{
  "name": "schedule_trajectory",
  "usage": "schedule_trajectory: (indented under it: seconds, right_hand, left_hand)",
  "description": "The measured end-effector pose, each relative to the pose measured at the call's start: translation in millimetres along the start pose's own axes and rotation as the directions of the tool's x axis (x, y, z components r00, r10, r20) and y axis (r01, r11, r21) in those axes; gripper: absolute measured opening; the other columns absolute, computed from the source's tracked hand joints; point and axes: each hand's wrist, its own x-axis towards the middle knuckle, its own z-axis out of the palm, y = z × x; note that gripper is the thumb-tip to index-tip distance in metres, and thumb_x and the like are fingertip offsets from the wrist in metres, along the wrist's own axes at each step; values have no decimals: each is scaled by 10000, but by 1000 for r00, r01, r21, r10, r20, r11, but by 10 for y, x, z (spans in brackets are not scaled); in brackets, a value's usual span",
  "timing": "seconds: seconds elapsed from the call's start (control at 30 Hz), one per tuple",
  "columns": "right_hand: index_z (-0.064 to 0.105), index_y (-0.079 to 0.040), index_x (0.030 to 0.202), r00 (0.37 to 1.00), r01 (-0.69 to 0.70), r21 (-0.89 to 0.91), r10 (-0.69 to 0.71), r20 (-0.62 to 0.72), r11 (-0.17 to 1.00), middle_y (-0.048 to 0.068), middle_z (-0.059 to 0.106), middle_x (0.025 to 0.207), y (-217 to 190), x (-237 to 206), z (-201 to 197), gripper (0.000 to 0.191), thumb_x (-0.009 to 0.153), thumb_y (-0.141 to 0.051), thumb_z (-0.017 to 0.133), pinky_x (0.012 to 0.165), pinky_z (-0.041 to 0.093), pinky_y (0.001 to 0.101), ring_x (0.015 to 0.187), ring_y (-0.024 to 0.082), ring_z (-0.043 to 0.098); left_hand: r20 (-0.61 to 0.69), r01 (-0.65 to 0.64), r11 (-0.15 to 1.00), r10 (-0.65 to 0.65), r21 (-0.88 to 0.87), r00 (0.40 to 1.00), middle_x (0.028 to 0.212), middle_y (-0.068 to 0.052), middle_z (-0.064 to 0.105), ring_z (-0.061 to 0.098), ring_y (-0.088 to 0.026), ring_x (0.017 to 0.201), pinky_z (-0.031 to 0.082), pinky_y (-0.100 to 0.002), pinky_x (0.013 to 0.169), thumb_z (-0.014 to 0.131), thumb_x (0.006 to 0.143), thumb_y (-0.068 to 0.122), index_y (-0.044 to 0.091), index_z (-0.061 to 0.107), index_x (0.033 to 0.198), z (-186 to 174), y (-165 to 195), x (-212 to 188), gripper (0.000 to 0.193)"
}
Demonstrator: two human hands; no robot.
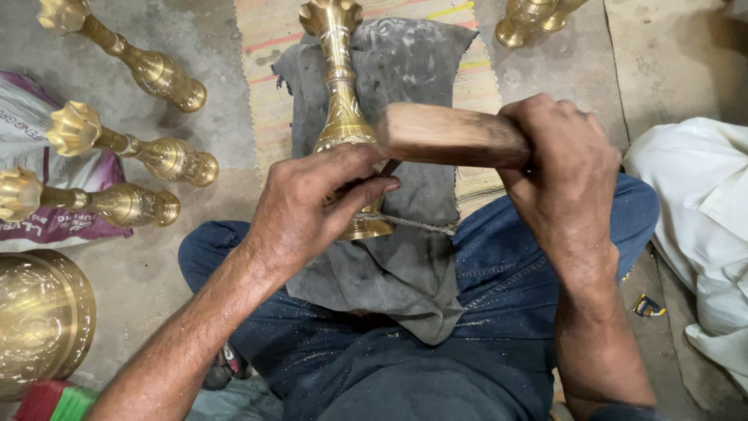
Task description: The person sits on the floor with a brass vase held against a cloth cushion on their lap and engraves decorative patterns into its surface, striking a chisel with a wooden mallet and rotating the vase to work on different areas.
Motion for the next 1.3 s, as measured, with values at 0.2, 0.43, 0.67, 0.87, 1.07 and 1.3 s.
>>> schedule_trajectory:
  seconds: [0.2, 0.43, 0.67, 0.87, 1.07, 1.3]
  right_hand:
    - [599, -29, 1109, 998, -9, -65, 13, 64, 998, 147, 650, 945, 11, -17, -50, 312, 895, -32, 826, 836, 512, 461, 913, 352, 651]
    - [604, -41, 1113, 995, -52, -94, 60, 77, 994, 140, 642, 923, -36, 67, -93, 319, 909, -55, 848, 780, 498, 451, 892, 353, 637]
    - [622, -30, 1108, 996, -36, 33, 33, 83, 999, 143, 675, 950, -33, 50, -66, 292, 893, 0, 817, 766, 537, 394, 853, 315, 708]
    - [614, -38, 1061, 977, -205, 106, 196, 85, 973, 116, 682, 857, -53, 73, -55, 267, 905, -93, 823, 667, 523, 390, 746, 316, 675]
    - [597, -1, 1047, 960, -278, 194, 280, 18, 941, 159, 616, 833, -80, 56, -52, 240, 977, -101, 804, 647, 491, 404, 726, 299, 605]
    - [626, -34, 1048, 930, -353, 306, 367, 13, 884, 130, 676, 864, -137, 62, -95, 200, 939, -83, 787, 649, 521, 367, 733, 240, 663]
  left_hand:
    - [13, 30, 1000, -30, 0, 999, 1013, -76, 781, 789, -176, 857, 641, -312, 717, 819, 923, 181, 51, 686, 1175, -5, 1, 38, 312]
    - [9, 26, 1000, -26, 5, 1000, 987, -77, 776, 786, -176, 865, 635, -313, 723, 811, 934, 180, 56, 678, 1230, -15, 9, 42, 347]
    - [14, -24, 1000, 24, 19, 1000, 1065, -92, 784, 785, -185, 904, 635, -317, 745, 797, 947, 180, 54, 680, 1233, -22, 6, 56, 334]
    - [37, -18, 1000, 18, 10, 999, 1070, -92, 780, 785, -177, 867, 646, -312, 729, 787, 947, 191, 52, 683, 1258, -6, 7, 66, 356]
    - [40, -29, 1000, 28, 12, 999, 1072, -90, 778, 784, -183, 890, 642, -322, 744, 780, 952, 198, 52, 679, 1275, -22, 17, 75, 369]
    - [68, -50, 998, 48, 34, 997, 1088, -93, 775, 782, -188, 891, 642, -313, 757, 774, 957, 203, 64, 681, 1279, -23, 16, 104, 363]
